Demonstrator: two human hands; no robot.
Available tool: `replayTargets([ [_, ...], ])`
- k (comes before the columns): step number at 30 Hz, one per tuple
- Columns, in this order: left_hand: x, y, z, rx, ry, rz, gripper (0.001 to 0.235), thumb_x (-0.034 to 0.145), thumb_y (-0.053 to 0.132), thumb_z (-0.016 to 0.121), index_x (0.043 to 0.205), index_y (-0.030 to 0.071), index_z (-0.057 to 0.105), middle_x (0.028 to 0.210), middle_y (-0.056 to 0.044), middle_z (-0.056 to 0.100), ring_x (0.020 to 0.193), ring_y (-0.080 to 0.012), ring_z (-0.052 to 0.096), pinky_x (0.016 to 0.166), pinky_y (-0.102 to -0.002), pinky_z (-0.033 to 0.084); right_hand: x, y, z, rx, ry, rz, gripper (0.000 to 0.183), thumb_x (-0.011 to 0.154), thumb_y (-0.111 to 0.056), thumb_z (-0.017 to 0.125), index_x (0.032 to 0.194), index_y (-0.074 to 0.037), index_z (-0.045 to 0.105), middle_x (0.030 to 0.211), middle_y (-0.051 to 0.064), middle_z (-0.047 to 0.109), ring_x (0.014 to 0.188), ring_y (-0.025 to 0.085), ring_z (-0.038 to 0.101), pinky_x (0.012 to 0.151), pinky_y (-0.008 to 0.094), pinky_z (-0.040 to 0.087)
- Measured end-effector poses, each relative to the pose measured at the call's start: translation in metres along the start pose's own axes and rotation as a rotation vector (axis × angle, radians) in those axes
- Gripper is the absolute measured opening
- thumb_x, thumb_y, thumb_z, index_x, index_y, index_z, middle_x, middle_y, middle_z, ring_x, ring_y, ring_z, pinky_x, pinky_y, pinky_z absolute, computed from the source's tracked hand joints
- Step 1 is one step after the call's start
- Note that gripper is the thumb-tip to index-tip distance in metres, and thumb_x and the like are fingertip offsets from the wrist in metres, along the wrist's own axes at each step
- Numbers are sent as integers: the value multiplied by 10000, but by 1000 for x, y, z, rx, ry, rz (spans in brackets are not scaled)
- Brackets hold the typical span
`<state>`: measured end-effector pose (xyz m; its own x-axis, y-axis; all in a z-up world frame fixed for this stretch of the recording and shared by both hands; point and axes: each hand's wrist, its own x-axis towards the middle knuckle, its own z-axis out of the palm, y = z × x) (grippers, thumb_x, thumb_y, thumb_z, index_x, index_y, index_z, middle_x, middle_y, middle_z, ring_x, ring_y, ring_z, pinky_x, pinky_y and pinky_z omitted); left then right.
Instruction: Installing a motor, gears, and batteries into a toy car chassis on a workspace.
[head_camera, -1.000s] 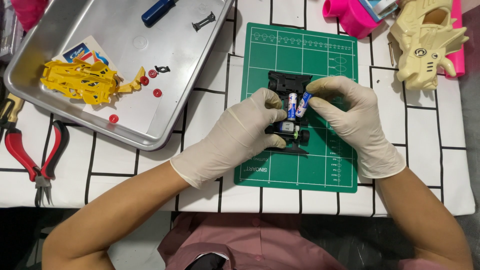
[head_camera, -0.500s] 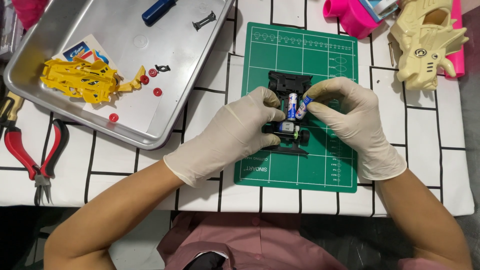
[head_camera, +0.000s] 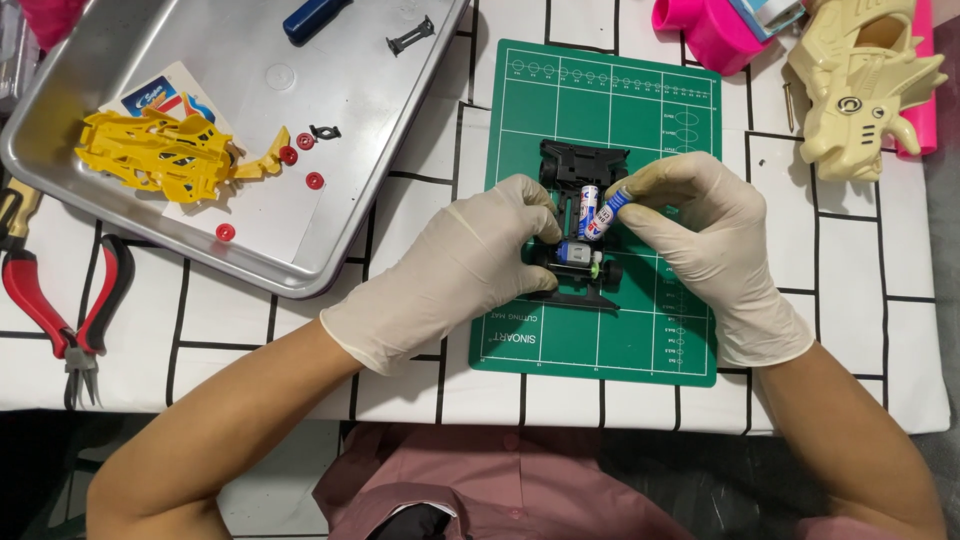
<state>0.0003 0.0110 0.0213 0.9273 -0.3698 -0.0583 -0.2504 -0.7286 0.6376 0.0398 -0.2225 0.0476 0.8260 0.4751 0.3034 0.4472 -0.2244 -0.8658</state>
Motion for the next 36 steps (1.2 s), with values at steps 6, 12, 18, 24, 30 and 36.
replayTargets([
  [6, 0, -1, 1, -2, 10, 9, 459, 704, 348, 897, 1089, 164, 728, 1228, 15, 613, 899, -252, 670, 667, -417, 524, -1, -4, 9, -42, -34, 60, 151, 947, 9, 749, 1072, 6, 665, 1045, 133, 705, 928, 195, 694, 861, 276, 603],
  [12, -5, 6, -7, -14, 69, 35, 425, 712, 309, 911, 1056, 127, 741, 1132, -19, 616, 922, -281, 708, 712, -425, 575, 1, -10, 19, -242, -76, -71, 234, 893, -75, 834, 1091, 1, 735, 999, 142, 757, 900, 215, 729, 823, 327, 574],
  [18, -10, 15, -18, -48, 84, 49, 335, 753, 208, 897, 1020, 66, 752, 1026, -72, 612, 941, -321, 748, 752, -451, 637, 1, -15, 19, -269, -161, -163, 591, 716, -174, 965, 1217, 14, 716, 1038, 183, 732, 926, 312, 702, 829, 442, 563],
  [24, -9, 16, -19, -59, 75, 58, 334, 756, 207, 895, 1023, 67, 749, 1028, -70, 608, 940, -321, 748, 746, -456, 641, -2, -15, 22, -329, -188, -172, 530, 812, -173, 899, 1249, 41, 689, 1056, 200, 671, 967, 390, 659, 835, 500, 543],
  [30, -11, 18, -21, -56, 77, 70, 334, 757, 170, 889, 1035, 50, 749, 1023, -86, 619, 950, -335, 747, 761, -479, 637, -6, -6, 23, -441, -185, -118, 491, 873, -241, 858, 1276, -8, 701, 1094, 148, 595, 962, 371, 655, 833, 477, 541],
  [36, -11, 19, -21, -46, 73, 75, 331, 753, 165, 888, 1028, 51, 743, 1025, -86, 617, 954, -334, 744, 764, -484, 638, 1, 1, 20, -476, -128, -122, 448, 891, -208, 872, 1258, -7, 712, 1063, 120, 550, 901, 313, 630, 792, 428, 520],
])
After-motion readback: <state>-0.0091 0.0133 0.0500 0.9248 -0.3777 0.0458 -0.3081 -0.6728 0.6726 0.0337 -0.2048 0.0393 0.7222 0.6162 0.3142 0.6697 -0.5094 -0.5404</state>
